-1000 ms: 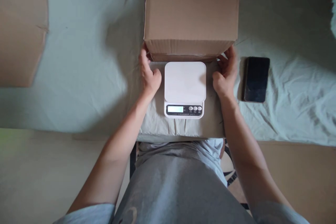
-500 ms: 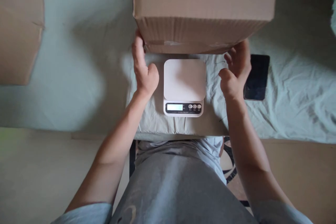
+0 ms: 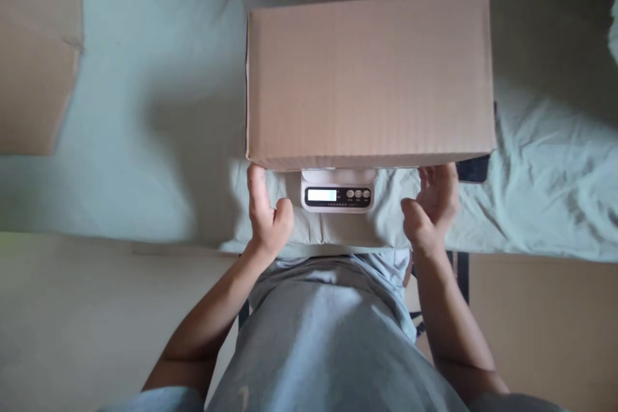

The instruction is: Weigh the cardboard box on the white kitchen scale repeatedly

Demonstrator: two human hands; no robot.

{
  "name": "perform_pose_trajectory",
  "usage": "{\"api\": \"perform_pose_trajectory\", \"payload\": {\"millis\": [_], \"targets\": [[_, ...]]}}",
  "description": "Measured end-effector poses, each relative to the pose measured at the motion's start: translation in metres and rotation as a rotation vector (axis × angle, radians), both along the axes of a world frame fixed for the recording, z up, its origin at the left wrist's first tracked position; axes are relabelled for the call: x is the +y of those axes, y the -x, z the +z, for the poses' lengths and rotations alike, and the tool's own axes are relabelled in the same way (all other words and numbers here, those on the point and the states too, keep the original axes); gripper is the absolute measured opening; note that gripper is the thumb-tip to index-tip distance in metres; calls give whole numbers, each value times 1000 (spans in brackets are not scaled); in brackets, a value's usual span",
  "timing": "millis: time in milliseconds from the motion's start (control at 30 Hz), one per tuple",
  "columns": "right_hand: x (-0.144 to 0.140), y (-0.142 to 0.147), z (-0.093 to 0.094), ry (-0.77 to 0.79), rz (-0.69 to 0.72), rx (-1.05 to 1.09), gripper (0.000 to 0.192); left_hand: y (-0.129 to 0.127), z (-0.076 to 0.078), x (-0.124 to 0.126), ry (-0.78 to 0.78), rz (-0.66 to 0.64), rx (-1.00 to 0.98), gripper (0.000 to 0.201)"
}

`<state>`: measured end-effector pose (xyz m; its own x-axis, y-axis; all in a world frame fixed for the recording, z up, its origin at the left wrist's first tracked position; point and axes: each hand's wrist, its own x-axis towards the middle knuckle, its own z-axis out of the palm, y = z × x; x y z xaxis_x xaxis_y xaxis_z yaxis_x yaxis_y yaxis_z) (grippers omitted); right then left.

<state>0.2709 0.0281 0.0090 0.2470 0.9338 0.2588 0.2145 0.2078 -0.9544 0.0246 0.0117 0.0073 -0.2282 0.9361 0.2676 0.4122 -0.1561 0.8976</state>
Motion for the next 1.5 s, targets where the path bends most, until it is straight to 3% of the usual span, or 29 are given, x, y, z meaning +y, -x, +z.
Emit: {"api": "perform_pose_trajectory", "payload": {"millis": [333, 633, 1067, 1167, 1367, 1500], "targets": [[-20, -3, -25, 27, -35, -42, 50, 3, -10, -2, -3, -51, -47, 81], [-8, 2, -10, 21, -65, 64, 53, 17, -14, -1, 27, -23, -56, 87], [-8, -1, -16, 3, -38, 93, 47, 21, -21, 3, 18, -34, -88, 86], [-9, -1, -15, 2, -40, 90, 52, 20, -15, 3, 7, -35, -99, 82], [-11, 1, -6, -4, -76, 101, 64, 8, 10, 0, -49, -34, -119, 83], [-5, 10, 4, -15, -29, 103, 60, -3, 18, 1, -30, -57, -134, 76]]}}
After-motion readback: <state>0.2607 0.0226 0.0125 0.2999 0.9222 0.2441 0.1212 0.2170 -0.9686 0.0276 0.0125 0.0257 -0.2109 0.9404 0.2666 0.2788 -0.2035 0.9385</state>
